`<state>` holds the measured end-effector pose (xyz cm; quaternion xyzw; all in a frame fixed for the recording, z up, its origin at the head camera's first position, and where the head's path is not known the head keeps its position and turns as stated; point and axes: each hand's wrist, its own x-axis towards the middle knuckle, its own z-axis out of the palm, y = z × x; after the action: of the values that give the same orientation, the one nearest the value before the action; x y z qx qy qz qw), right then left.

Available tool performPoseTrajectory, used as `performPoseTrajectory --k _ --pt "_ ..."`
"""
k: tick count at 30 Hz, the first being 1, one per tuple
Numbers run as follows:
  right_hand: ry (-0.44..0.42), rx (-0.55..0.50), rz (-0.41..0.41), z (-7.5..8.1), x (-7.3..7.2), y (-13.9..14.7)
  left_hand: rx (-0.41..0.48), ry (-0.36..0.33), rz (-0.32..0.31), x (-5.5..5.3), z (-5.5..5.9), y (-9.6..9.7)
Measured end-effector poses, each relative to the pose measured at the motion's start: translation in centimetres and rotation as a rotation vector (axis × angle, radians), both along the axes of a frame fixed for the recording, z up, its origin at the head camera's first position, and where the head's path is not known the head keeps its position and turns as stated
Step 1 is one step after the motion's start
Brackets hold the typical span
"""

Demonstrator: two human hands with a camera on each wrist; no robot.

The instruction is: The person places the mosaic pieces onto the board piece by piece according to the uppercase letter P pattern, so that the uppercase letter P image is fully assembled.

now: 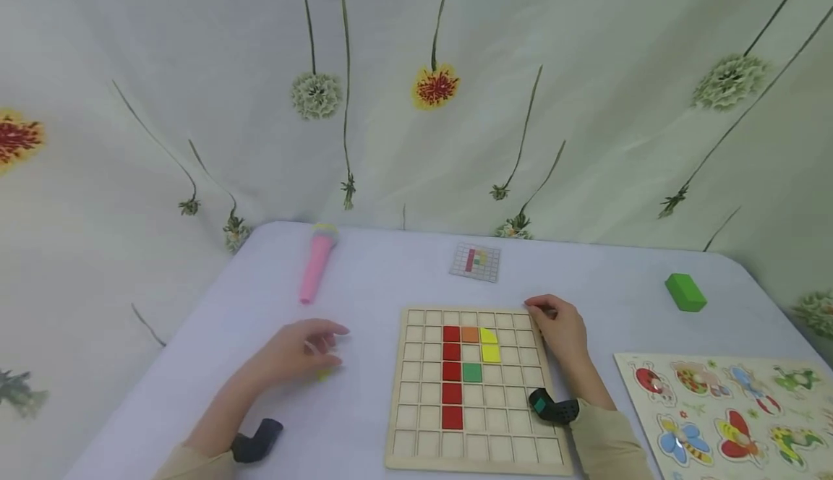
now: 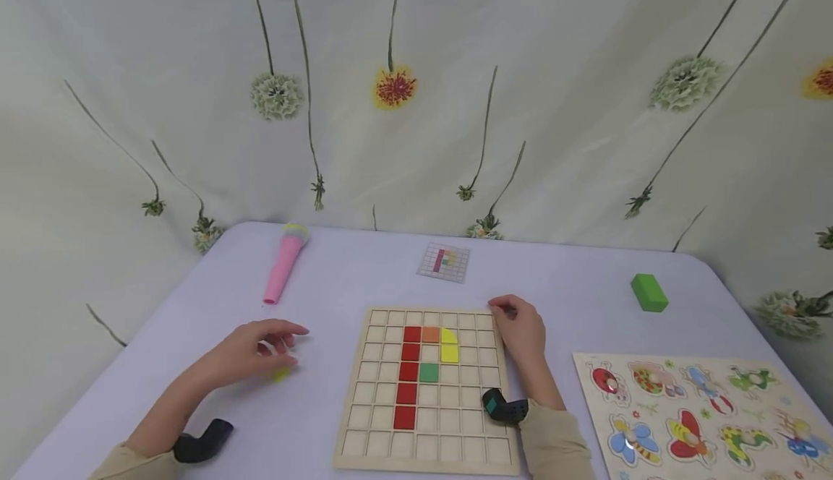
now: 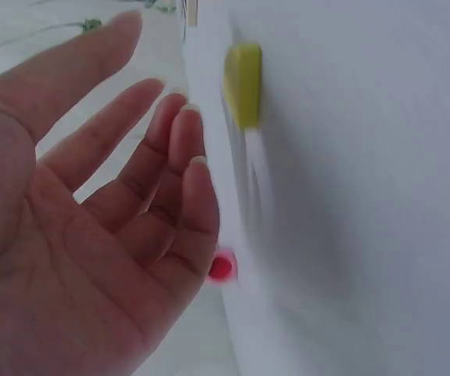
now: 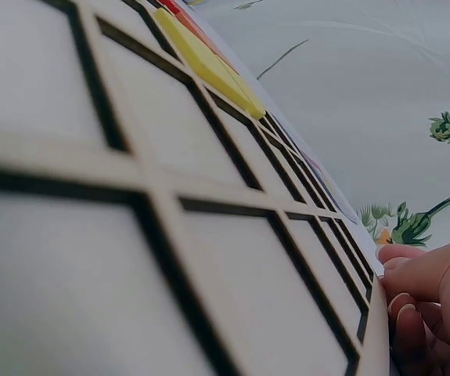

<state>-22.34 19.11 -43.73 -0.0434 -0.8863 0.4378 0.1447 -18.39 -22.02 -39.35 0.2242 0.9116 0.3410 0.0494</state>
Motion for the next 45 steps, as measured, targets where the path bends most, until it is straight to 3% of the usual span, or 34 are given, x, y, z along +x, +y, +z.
performPoseTrajectory --k 5,10,19,28,30,33,38,41,45 --pt "-0.007 -0.003 -0.022 0.0 0.3 1.0 -0.066 -0.060 -0.054 -0.4 -0.9 -1.8" --pt "0.000 -0.003 -0.015 -0.2 0.0 0.9 -0.093 -0.048 -0.061 -0.4 -1.5 -1.8" --pt "-0.012 -0.010 -0.008 0.0 -0.3 0.1 -0.156 -0.081 0.129 0.3 -1.1 -1.7" --pt "-0.018 -0.008 -0.005 0.2 -0.3 0.2 -0.094 0.035 0.043 -0.3 -1.7 -0.9" --pt "-0.021 -0.009 -0.009 0.2 -0.3 0.2 -0.060 0.055 0.043 -0.7 -1.4 0.3" --pt "-0.014 -0.010 -0.018 0.0 -0.4 0.4 0.008 0.063 0.010 -1.4 -0.7 3.6" --pt "-0.004 -0.020 -0.009 0.0 -0.6 0.4 0.087 -0.027 -0.149 -2.3 0.7 11.1" --pt "-0.008 -0.025 -0.007 -0.1 -0.6 0.3 0.106 -0.079 -0.232 -2.4 0.6 15.0" --pt "-0.010 -0.024 -0.015 -0.1 -0.5 0.2 0.140 -0.136 -0.242 -2.3 0.1 18.4"
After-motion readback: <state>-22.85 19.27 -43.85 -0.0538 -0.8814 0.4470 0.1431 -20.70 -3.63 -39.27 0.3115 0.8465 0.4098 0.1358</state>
